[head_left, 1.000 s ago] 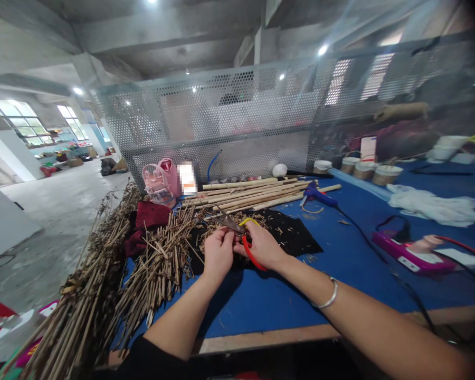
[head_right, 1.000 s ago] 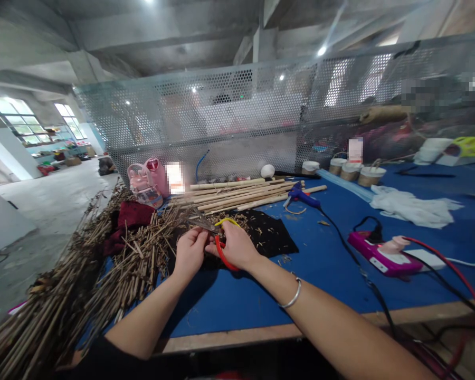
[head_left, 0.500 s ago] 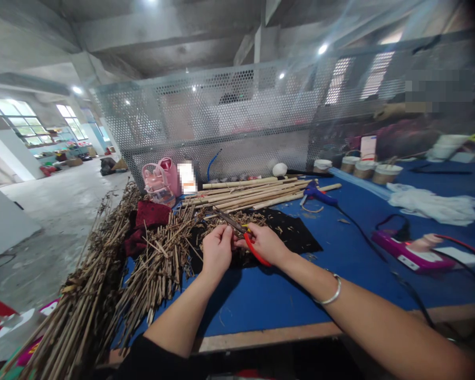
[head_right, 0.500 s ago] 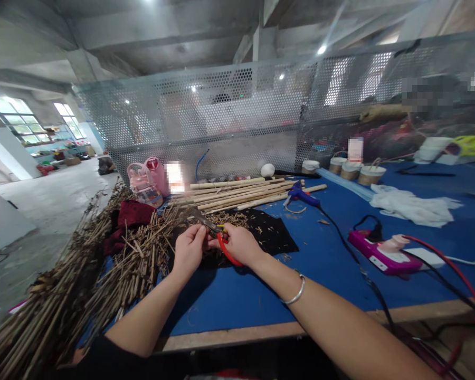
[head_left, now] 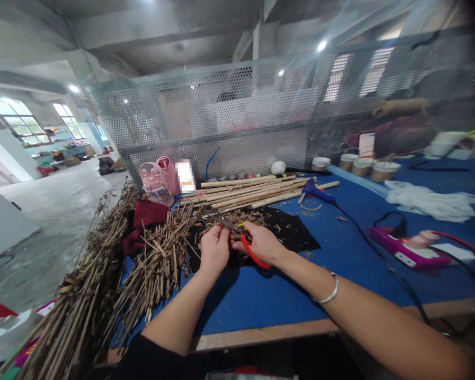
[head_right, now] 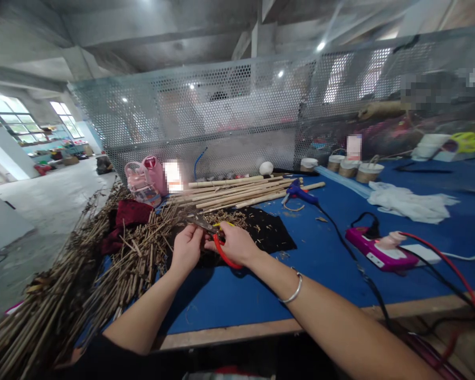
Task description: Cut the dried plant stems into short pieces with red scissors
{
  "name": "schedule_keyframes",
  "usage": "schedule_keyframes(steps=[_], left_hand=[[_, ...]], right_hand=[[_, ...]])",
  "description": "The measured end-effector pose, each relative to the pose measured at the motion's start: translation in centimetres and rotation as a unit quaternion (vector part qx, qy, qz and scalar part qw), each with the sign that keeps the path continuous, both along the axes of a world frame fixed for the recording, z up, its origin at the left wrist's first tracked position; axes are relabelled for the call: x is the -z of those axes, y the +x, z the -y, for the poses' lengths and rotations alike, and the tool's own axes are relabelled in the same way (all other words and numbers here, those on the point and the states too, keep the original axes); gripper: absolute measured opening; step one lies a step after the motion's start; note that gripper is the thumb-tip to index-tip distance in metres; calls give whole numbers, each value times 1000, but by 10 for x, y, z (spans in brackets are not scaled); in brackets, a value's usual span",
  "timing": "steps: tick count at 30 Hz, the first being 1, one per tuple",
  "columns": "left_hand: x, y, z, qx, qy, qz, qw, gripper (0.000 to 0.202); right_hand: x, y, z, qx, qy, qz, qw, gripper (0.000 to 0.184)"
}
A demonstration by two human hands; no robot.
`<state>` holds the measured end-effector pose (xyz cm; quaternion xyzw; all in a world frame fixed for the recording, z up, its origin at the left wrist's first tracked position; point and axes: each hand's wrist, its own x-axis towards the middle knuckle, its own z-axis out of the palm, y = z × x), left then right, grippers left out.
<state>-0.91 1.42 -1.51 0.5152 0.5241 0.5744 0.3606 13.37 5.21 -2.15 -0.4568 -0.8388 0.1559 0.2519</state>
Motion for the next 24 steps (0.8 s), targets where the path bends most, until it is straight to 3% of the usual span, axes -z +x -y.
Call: schedule_keyframes(steps=[10, 15, 24], left_hand=[[1, -1, -3, 21, -18, 70, 997, 22], [-1, -1, -2, 36, -32, 60, 997, 19], [1, -2, -2, 23, -10, 29, 999, 26]], right_hand=[[-3, 2, 0, -12, 7, 7, 1000, 32], [-3, 3, 1, -45, 8, -15, 999, 32], [3, 1, 0, -29, -31, -31, 999, 33]])
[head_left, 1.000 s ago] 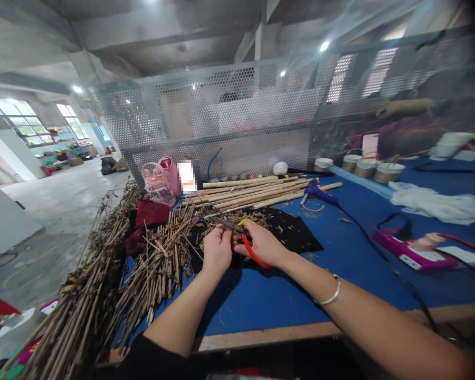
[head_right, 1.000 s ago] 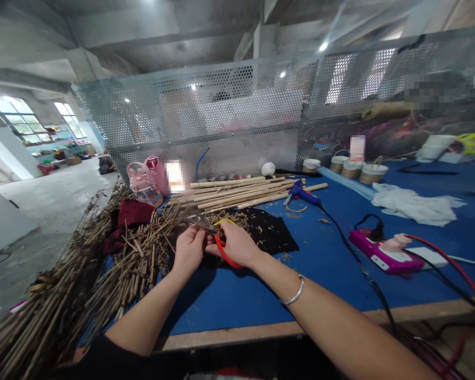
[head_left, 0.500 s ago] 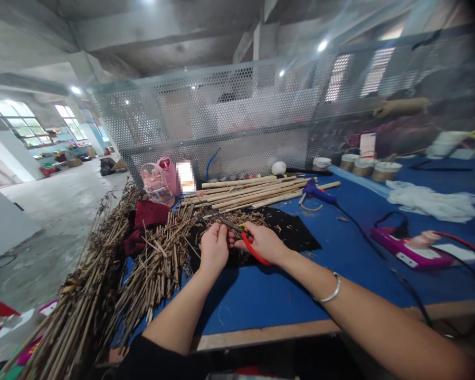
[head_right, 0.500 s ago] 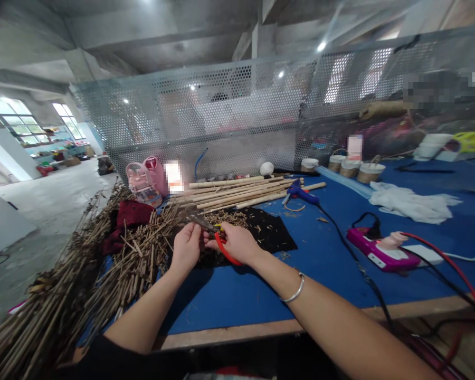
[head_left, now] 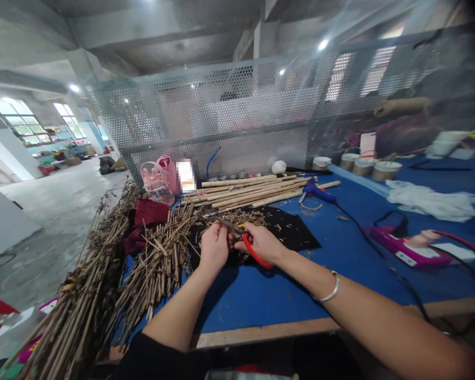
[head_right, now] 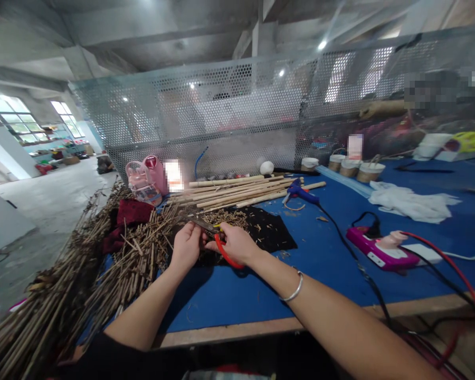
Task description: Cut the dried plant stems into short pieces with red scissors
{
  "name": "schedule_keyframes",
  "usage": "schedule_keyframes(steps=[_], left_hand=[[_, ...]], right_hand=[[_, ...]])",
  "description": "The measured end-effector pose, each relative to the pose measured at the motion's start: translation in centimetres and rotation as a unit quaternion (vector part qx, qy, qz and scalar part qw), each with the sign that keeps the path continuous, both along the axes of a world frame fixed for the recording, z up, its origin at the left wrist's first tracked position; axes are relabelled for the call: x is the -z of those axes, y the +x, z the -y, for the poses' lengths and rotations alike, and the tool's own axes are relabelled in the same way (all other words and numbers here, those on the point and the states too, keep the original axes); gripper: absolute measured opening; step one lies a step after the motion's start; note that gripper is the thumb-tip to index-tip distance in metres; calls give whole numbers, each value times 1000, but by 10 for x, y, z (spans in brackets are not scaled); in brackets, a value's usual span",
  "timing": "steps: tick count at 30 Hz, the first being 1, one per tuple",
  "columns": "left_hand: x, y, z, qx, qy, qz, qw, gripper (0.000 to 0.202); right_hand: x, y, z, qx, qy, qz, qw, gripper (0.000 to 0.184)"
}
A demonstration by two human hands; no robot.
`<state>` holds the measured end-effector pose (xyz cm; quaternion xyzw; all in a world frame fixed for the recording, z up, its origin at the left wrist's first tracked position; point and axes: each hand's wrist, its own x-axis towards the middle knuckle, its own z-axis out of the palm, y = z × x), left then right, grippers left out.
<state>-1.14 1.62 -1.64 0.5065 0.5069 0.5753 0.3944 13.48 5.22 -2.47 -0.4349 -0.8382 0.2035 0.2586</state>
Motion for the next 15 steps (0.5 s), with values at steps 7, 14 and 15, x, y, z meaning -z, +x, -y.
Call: schedule_keyframes(steps=[7, 14, 15], left_hand=[[1, -8, -1, -40, 56, -127, 989, 32], [-1, -20, -9, -119, 36, -220, 968, 28], [-1, -21, -9, -124, 30, -229, 965, 28]], right_hand=[[1, 3, -5, 1, -11, -13, 1000, 37], [-13, 25, -24, 107, 72, -150, 980, 37], [-13, 30, -29, 138, 85, -163, 973, 37]])
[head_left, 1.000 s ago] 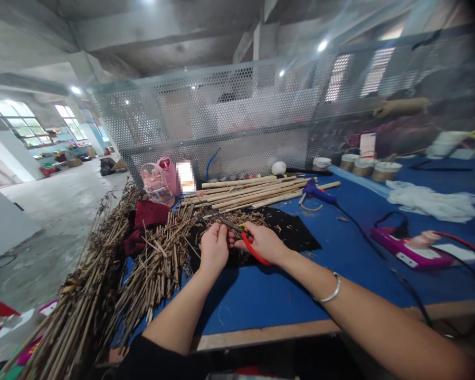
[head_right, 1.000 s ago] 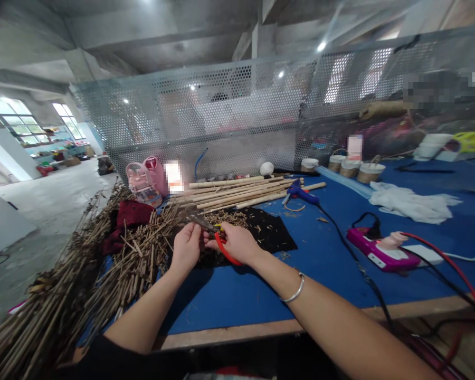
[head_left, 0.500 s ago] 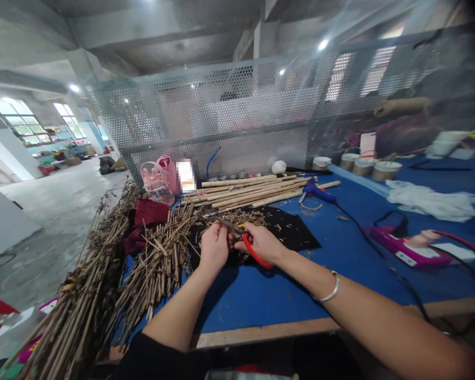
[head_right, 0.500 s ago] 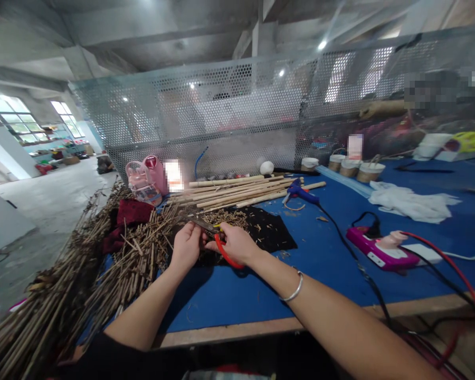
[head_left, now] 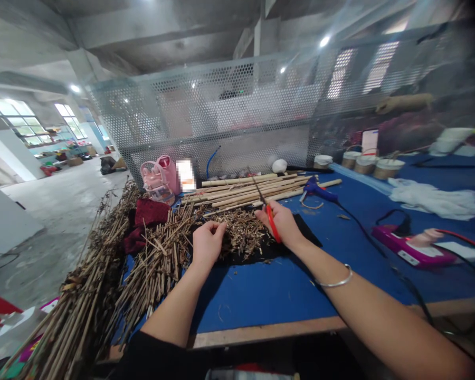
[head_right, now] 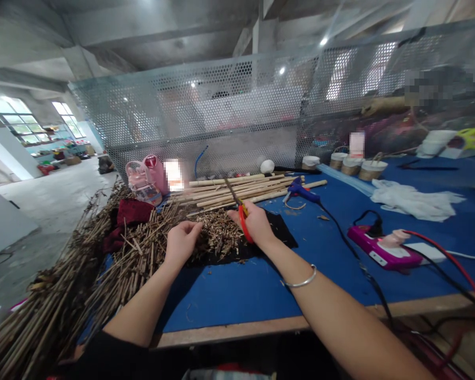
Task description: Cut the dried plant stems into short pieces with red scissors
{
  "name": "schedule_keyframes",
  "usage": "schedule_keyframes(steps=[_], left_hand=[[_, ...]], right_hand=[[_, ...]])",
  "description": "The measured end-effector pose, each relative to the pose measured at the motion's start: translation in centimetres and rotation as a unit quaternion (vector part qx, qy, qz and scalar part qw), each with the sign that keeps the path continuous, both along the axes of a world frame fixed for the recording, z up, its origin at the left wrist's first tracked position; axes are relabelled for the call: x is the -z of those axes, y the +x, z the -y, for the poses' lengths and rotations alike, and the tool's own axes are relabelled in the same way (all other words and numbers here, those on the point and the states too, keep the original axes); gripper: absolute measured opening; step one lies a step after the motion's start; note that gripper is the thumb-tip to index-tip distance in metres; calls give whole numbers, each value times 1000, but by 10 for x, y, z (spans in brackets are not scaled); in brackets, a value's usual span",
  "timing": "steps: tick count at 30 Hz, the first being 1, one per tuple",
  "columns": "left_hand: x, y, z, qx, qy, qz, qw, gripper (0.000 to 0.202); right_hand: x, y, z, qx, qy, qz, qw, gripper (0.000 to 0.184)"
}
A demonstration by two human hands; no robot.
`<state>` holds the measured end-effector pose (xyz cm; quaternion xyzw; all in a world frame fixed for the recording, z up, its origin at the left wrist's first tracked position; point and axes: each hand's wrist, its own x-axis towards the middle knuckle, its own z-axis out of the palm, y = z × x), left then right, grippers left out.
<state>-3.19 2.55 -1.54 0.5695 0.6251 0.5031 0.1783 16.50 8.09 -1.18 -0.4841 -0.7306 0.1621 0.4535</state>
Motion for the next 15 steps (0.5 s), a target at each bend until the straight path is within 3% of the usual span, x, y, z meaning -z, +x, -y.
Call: schedule_keyframes(steps=[3, 8, 15], left_hand=[[0, -1, -1, -5, -3, -26, 1000, 28], [3, 0, -2, 15, 9, -9, 1000, 25], [1, 3, 1, -1, 22, 60, 998, 27]], right_hand=[[3, 13, -15, 65, 2, 15, 998, 39], [5, 18, -22, 97, -29, 48, 994, 37], [-6, -17, 21, -32, -66, 187, 980, 34]])
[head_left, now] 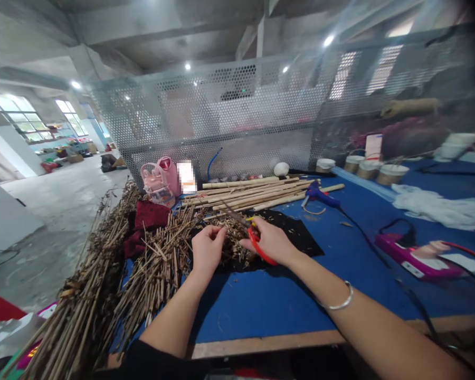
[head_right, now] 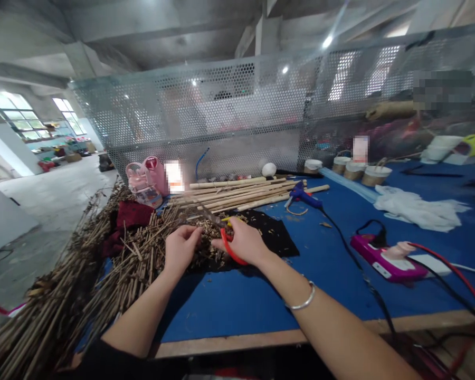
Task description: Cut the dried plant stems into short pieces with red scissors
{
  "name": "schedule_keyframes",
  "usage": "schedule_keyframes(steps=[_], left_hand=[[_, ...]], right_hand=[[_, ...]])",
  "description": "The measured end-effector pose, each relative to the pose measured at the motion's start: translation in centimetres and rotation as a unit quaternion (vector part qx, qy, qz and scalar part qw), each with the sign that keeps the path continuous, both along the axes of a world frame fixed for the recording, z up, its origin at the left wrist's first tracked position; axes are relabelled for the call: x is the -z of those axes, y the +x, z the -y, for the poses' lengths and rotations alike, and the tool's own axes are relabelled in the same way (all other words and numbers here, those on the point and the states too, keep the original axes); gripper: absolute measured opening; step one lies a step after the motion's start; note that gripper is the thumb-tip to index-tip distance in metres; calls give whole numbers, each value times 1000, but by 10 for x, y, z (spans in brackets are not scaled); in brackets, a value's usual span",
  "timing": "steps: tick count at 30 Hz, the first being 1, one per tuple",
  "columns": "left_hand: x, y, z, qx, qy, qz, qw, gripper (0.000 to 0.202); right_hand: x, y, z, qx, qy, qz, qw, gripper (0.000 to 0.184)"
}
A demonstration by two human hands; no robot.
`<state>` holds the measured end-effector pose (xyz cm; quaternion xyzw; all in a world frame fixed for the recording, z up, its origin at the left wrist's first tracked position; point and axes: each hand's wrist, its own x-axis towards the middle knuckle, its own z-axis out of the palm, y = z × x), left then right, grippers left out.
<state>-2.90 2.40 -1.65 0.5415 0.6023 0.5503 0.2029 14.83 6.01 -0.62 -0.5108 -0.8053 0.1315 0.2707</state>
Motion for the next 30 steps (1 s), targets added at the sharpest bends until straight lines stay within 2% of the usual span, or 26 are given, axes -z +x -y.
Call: schedule_keyframes(steps=[6, 14, 19, 23, 26, 30], left_hand=[[-4, 2, 4, -20, 12, -9, 1000, 17], [-5, 5, 7, 25, 8, -40, 999, 16], [-4, 6, 7, 85, -19, 54, 995, 21], [-3, 8, 8, 92, -29, 94, 991, 22], [-4, 9, 11, 72, -13, 68, 995, 22], [-10, 10, 15, 35, 8, -25, 999, 22]], right_hand=[[2, -8, 13, -61, 2, 58, 996, 39], [3, -5, 13, -66, -83, 32, 994, 32], [1, -3, 13, -86, -111, -9, 990, 32], [-2, -5, 17, -79, -98, 1, 992, 38], [-2, -8, 20, -86, -75, 1, 994, 44], [0, -9, 22, -81, -88, 0, 993, 43]])
